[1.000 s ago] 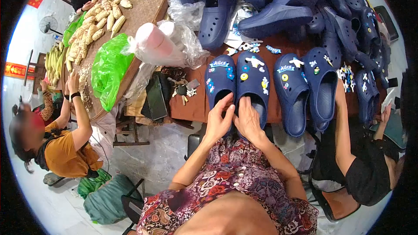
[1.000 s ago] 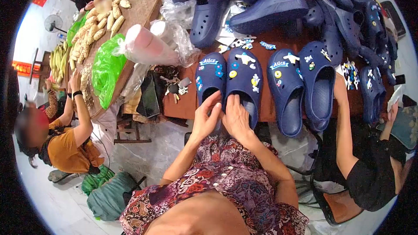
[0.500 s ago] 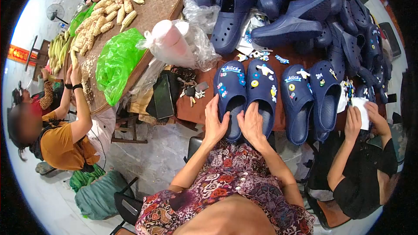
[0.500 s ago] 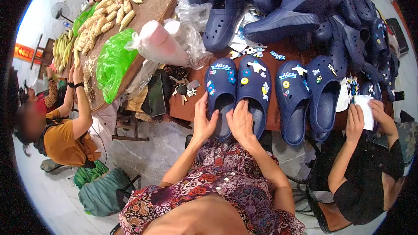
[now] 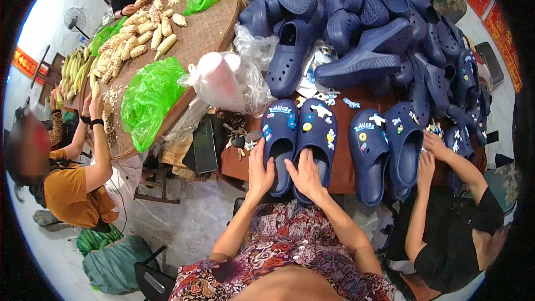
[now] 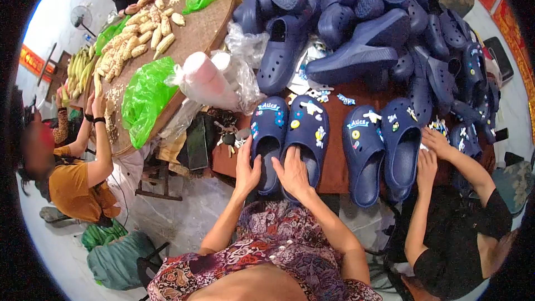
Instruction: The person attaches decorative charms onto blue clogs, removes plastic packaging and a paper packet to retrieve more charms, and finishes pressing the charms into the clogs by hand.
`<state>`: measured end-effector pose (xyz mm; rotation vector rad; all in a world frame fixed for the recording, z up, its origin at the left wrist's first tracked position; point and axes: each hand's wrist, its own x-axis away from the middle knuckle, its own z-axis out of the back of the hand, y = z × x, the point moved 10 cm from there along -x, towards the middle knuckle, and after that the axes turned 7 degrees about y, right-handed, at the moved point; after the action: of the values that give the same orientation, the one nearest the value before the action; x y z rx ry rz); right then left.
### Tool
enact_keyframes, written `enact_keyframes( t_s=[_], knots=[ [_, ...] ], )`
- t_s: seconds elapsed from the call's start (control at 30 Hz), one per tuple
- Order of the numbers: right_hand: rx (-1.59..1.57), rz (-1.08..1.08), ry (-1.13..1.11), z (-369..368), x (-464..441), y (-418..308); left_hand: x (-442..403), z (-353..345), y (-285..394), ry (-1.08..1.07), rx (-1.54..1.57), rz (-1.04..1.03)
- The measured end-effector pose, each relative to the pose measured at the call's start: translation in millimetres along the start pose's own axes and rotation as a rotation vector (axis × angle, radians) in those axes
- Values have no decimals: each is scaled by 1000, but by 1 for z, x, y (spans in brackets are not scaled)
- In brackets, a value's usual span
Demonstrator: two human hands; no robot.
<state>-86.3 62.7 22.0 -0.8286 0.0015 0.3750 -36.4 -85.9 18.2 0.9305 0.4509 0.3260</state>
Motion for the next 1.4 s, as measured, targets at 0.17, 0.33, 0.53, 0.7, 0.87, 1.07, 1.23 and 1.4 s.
enact_keyframes(
  t_s=[0.17, 0.33, 0.53, 0.7, 0.87, 1.07, 1.23, 1.4],
  knots=[
    [-94, -9, 23, 1, 8, 12, 6, -6, 3, 73, -56, -40],
    [-289, 53, -22, 25, 22, 3, 5, -3, -3, 41, -12, -53],
    [-357, 1, 18, 102, 15, -6, -6, 42, 46, 212, 10, -144],
    [-251, 108, 232, 176, -28, -4, -57, 18, 110, 15, 122, -184],
    [-200, 101, 385, 240, -104, 25, -114, -72, 145, -268, -59, -503],
    [145, 24, 608, 301, -198, 105, -185, -160, 122, -376, -397, -396],
    [89, -277, 641, 333, -277, 198, -214, -192, 110, -302, -450, -422],
    [-50, -467, 570, 339, -309, 230, -228, -206, 86, -344, -282, -279]
  ],
)
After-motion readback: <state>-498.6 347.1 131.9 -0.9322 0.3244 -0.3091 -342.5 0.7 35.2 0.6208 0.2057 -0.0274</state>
